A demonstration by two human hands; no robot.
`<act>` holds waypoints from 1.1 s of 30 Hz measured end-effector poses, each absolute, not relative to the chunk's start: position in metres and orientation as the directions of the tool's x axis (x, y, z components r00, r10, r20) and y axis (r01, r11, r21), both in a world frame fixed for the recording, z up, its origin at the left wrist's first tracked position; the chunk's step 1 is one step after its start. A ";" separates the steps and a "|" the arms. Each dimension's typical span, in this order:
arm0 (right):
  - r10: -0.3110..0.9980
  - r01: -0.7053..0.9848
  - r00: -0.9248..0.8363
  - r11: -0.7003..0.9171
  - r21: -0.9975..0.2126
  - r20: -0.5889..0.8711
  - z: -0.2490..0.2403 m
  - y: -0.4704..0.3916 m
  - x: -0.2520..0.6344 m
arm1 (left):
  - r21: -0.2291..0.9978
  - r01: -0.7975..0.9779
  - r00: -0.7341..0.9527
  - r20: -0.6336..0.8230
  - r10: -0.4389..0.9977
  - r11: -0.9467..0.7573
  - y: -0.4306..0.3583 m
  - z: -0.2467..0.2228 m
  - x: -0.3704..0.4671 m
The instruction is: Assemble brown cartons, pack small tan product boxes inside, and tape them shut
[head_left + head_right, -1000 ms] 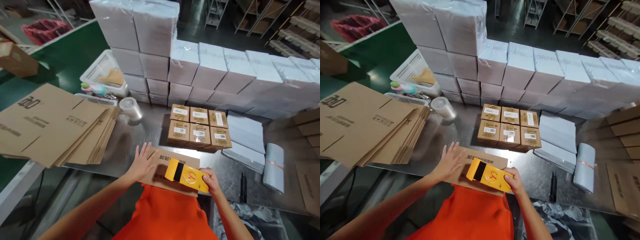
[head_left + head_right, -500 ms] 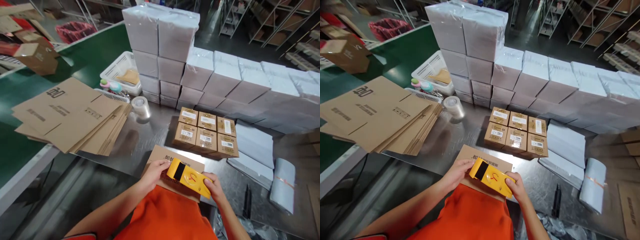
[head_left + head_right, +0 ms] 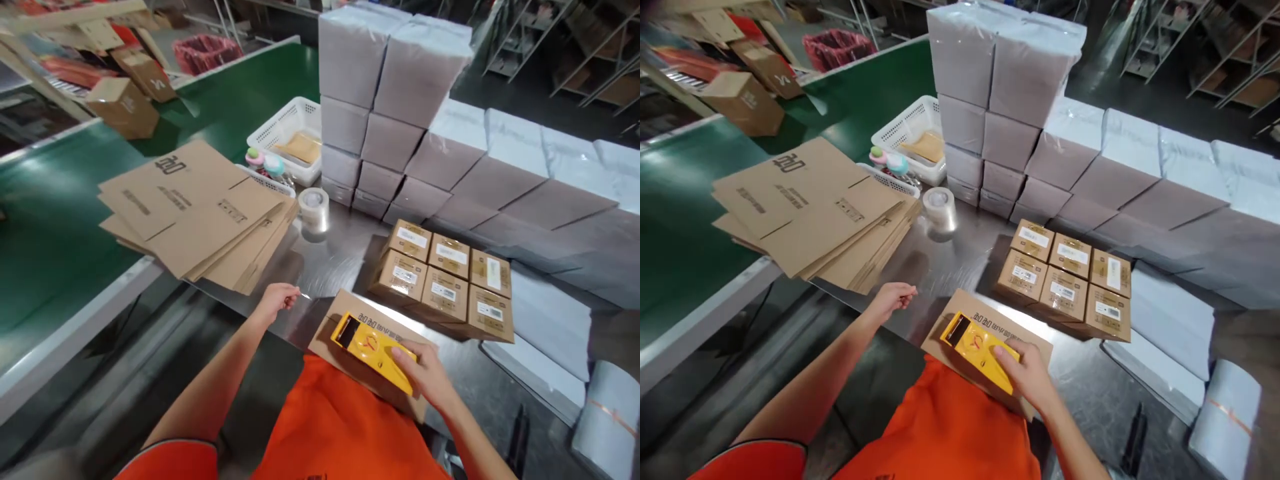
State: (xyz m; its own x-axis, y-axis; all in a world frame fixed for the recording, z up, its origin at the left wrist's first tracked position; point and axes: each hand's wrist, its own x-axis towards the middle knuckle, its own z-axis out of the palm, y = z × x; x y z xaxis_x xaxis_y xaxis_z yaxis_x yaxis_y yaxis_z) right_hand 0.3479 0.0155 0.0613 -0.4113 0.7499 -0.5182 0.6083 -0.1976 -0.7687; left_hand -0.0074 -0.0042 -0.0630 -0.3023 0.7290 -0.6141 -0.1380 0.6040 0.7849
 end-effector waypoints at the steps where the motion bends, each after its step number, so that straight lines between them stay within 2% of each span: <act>1: 0.754 0.620 -0.397 -0.200 -0.759 -0.523 0.062 0.016 0.340 | 0.782 -0.133 -0.314 -0.616 0.722 0.609 -0.003 -0.073 -0.009; 6: 0.776 0.673 -0.351 -0.180 -0.717 -0.524 0.063 0.020 0.324 | 0.767 -0.104 -0.317 -0.629 0.710 0.634 -0.003 -0.123 0.005; 13: 0.740 0.670 -0.350 -0.231 -0.705 -0.575 0.057 0.019 0.336 | 0.785 -0.044 -0.310 -0.598 0.739 0.617 -0.018 -0.173 0.077; 22: 0.785 0.673 -0.320 -0.205 -0.711 -0.530 0.053 0.017 0.344 | 0.816 0.181 -0.351 -0.468 0.811 0.549 -0.028 -0.159 0.091; 27: 0.832 0.677 -0.312 -0.144 -0.722 -0.459 0.047 0.017 0.348 | 0.784 0.296 -0.315 -0.459 0.831 0.545 -0.026 -0.152 0.087; 33: 0.830 0.664 -0.320 -0.147 -0.733 -0.456 0.049 0.016 0.345 | 0.723 0.356 -0.329 -0.497 0.803 0.592 -0.038 -0.160 0.076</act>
